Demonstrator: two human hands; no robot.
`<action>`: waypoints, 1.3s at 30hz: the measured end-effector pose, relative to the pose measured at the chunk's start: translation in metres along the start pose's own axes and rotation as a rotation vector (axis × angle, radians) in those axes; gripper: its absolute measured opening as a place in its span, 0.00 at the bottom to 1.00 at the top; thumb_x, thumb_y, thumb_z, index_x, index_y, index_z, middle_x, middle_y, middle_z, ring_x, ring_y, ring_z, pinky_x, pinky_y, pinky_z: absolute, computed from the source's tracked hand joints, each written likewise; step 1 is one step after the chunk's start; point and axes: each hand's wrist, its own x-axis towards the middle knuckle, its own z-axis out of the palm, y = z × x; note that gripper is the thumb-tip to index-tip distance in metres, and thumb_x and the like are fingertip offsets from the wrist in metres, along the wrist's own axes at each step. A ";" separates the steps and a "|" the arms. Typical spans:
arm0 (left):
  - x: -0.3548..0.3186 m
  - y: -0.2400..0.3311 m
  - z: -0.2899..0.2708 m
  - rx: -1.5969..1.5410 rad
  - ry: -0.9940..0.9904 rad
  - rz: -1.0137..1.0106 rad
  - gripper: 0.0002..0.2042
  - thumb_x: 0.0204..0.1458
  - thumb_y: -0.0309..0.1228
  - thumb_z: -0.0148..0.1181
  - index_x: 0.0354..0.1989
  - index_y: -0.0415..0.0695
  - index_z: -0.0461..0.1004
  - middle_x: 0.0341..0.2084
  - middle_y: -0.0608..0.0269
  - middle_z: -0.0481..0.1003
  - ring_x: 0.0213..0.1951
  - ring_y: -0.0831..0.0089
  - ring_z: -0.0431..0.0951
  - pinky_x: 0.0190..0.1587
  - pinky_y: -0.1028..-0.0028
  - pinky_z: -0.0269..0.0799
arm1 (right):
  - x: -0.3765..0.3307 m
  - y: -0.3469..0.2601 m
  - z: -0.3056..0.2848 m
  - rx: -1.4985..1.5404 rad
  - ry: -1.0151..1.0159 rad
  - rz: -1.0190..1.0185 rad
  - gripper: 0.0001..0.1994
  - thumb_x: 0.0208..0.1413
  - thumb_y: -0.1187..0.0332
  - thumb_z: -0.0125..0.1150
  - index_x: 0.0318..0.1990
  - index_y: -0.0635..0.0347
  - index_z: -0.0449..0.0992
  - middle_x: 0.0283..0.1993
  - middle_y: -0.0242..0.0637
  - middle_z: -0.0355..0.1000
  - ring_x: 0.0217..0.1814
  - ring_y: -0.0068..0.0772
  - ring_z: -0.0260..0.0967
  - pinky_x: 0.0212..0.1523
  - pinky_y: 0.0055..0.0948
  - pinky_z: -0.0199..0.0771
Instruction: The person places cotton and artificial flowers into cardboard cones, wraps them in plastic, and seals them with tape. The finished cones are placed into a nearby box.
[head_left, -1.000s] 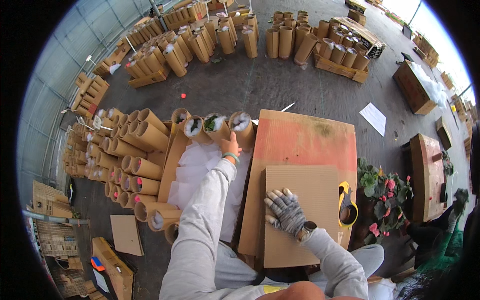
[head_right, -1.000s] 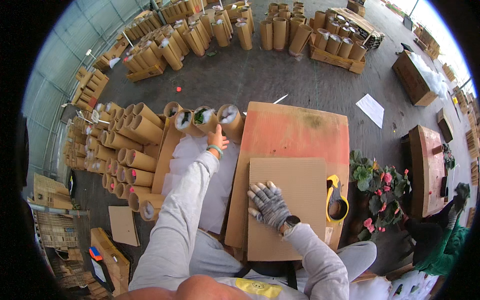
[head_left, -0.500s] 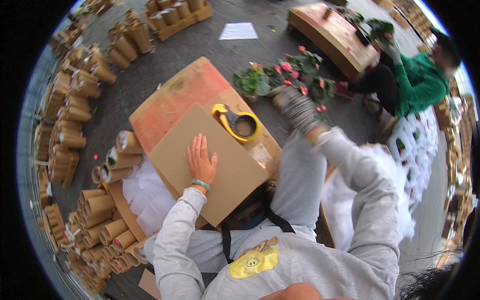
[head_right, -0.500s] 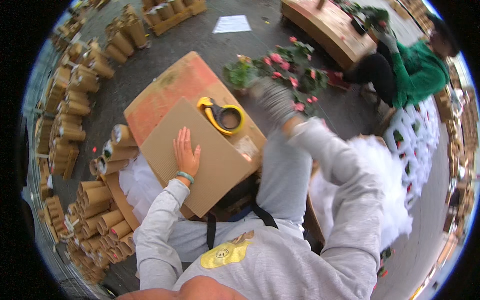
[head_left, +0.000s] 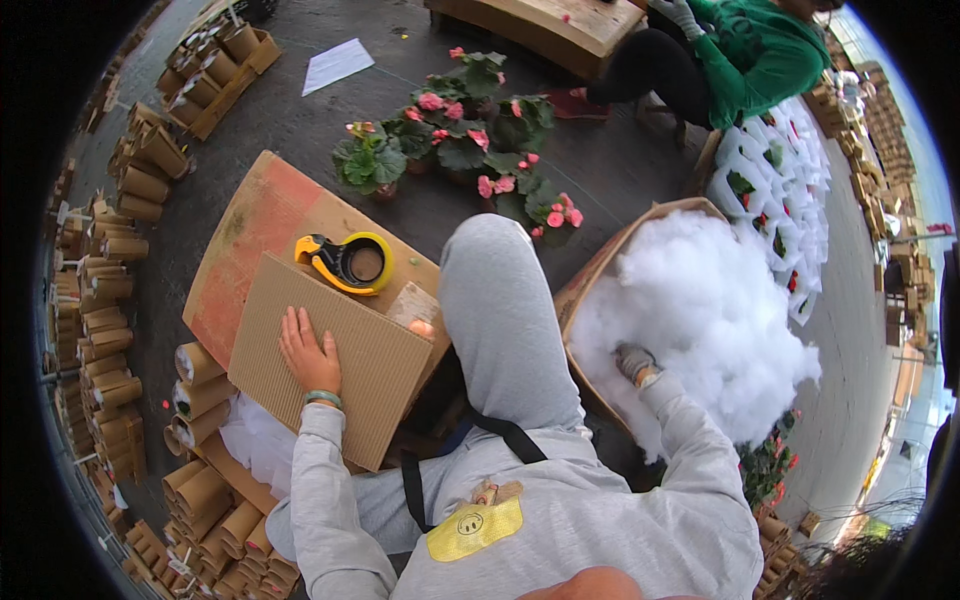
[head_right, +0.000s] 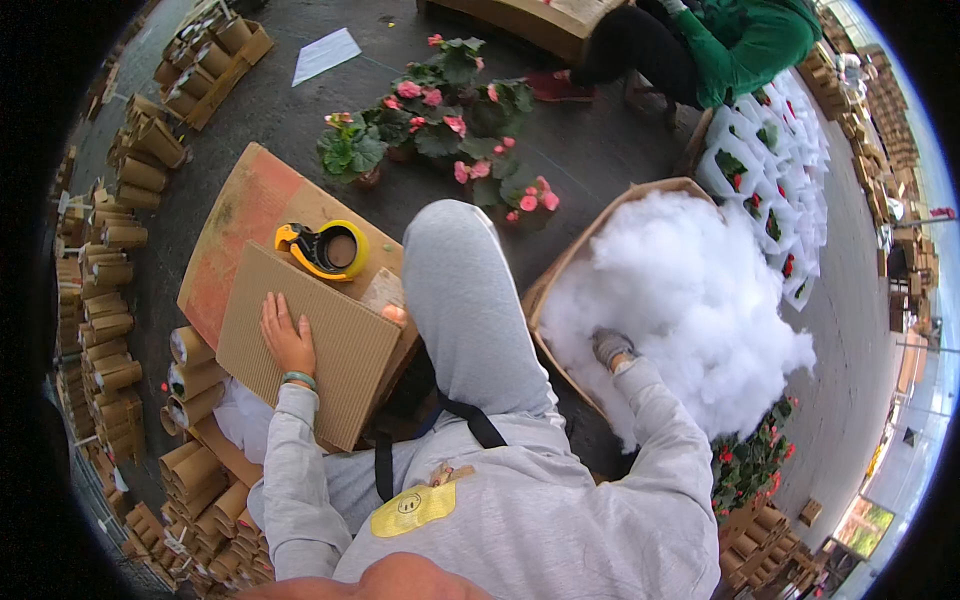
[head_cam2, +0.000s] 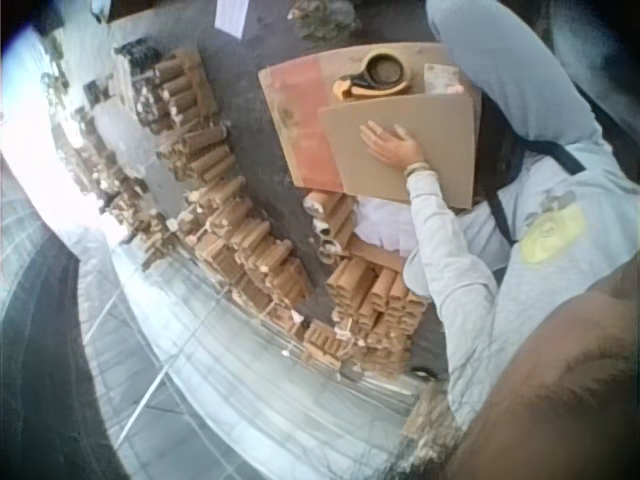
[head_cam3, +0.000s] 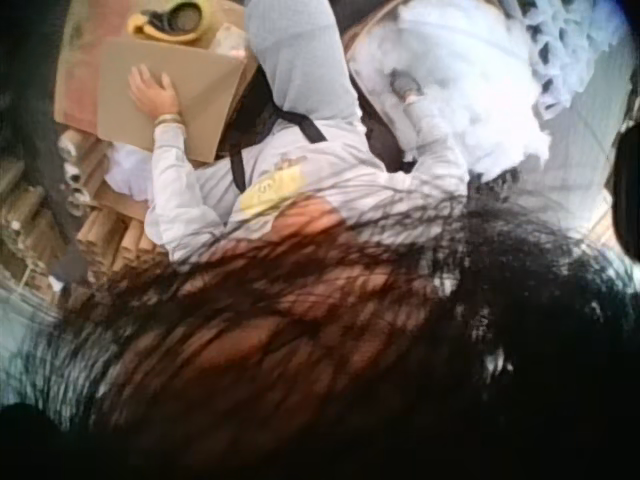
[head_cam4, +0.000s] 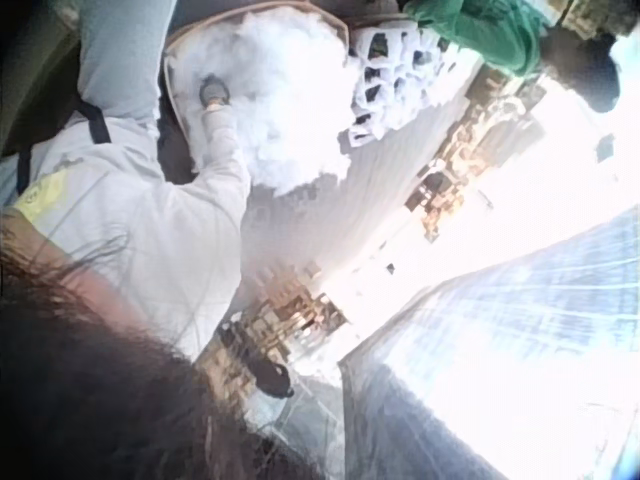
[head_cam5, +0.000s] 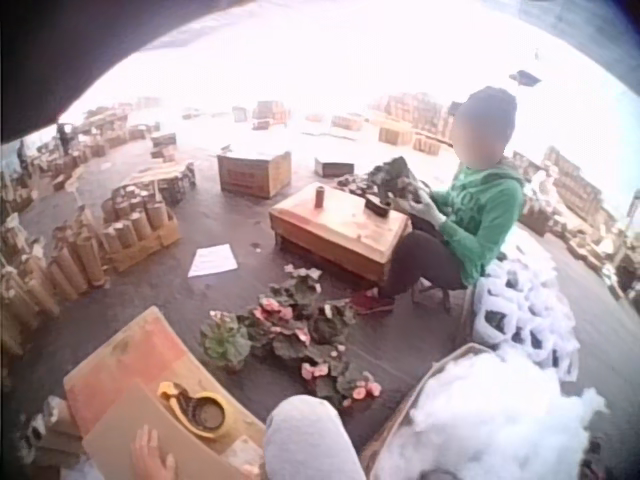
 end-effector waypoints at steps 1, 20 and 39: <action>0.000 -0.001 0.001 0.011 0.007 -0.002 0.29 0.52 0.36 0.52 0.64 0.45 0.53 0.65 0.57 0.51 0.66 0.56 0.49 0.65 0.52 0.44 | -0.002 -0.005 -0.013 0.073 0.036 -0.060 0.24 0.49 0.58 0.58 0.54 0.57 0.67 0.57 0.51 0.65 0.55 0.52 0.65 0.55 0.43 0.65; -0.001 -0.009 0.008 0.057 0.085 0.050 0.27 0.54 0.35 0.49 0.63 0.45 0.55 0.64 0.57 0.55 0.65 0.57 0.52 0.65 0.57 0.47 | 0.020 -0.027 -0.157 0.169 0.807 -0.204 0.18 0.48 0.66 0.52 0.49 0.49 0.73 0.50 0.39 0.71 0.57 0.50 0.63 0.60 0.44 0.58; 0.030 0.157 -0.059 -1.105 0.180 0.355 0.48 0.40 0.45 0.69 0.66 0.39 0.45 0.65 0.45 0.47 0.66 0.52 0.49 0.65 0.57 0.46 | -0.076 -0.121 -0.332 0.747 0.392 -0.674 0.18 0.51 0.59 0.53 0.49 0.54 0.69 0.46 0.34 0.69 0.49 0.35 0.64 0.49 0.34 0.66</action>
